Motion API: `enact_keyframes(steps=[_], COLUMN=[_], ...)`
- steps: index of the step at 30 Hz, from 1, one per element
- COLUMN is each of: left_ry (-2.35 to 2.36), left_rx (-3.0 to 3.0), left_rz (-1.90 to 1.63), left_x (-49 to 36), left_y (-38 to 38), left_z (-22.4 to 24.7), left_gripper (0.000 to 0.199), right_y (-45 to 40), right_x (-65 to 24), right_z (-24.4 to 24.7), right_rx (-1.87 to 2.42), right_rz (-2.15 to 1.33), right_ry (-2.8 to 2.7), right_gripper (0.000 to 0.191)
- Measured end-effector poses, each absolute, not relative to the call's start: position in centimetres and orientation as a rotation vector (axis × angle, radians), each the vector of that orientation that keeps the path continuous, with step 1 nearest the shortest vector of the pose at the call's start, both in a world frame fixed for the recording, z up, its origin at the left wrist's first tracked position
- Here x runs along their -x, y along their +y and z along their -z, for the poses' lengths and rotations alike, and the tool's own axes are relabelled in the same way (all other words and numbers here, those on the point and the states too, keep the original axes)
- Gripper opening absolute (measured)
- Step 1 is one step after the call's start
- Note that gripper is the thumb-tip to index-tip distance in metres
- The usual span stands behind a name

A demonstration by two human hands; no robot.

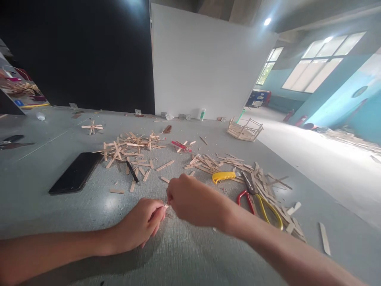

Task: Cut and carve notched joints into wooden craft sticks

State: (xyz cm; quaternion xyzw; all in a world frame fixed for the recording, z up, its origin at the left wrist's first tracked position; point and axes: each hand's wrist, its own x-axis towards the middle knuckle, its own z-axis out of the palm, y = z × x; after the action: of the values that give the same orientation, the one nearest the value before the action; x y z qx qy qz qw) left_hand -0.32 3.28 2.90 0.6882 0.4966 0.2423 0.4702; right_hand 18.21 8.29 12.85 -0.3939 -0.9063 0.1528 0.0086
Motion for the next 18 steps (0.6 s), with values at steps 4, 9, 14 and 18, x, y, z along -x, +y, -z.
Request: enact_keyframes(steps=[4,9,14,18], left_ry=[1.221,1.197,1.189,1.187], left_rx=[-1.678,-1.654,-1.631,-1.633], left_rz=[-0.584,-0.603,-0.602,-0.598], left_x=[0.3,0.3,0.3,0.2], left_y=[3.2,3.1,3.1,3.3], left_z=[-3.0,-3.0,-2.8,-3.0], left_gripper=[0.040,0.042,0.045,0.044], right_y=[8.9,4.2,0.8,1.3], right_x=[-18.1,-20.3,-22.6,-21.6], right_z=[-14.7,-9.3,-2.7,-4.7], right_rx=[1.266,1.265,1.055,1.022], right_rz=[-0.609,-0.294,0.039,0.087], right_ry=[-2.846,-2.619,-2.745,-2.836], right_gripper=[0.026,0.031,0.058,0.059])
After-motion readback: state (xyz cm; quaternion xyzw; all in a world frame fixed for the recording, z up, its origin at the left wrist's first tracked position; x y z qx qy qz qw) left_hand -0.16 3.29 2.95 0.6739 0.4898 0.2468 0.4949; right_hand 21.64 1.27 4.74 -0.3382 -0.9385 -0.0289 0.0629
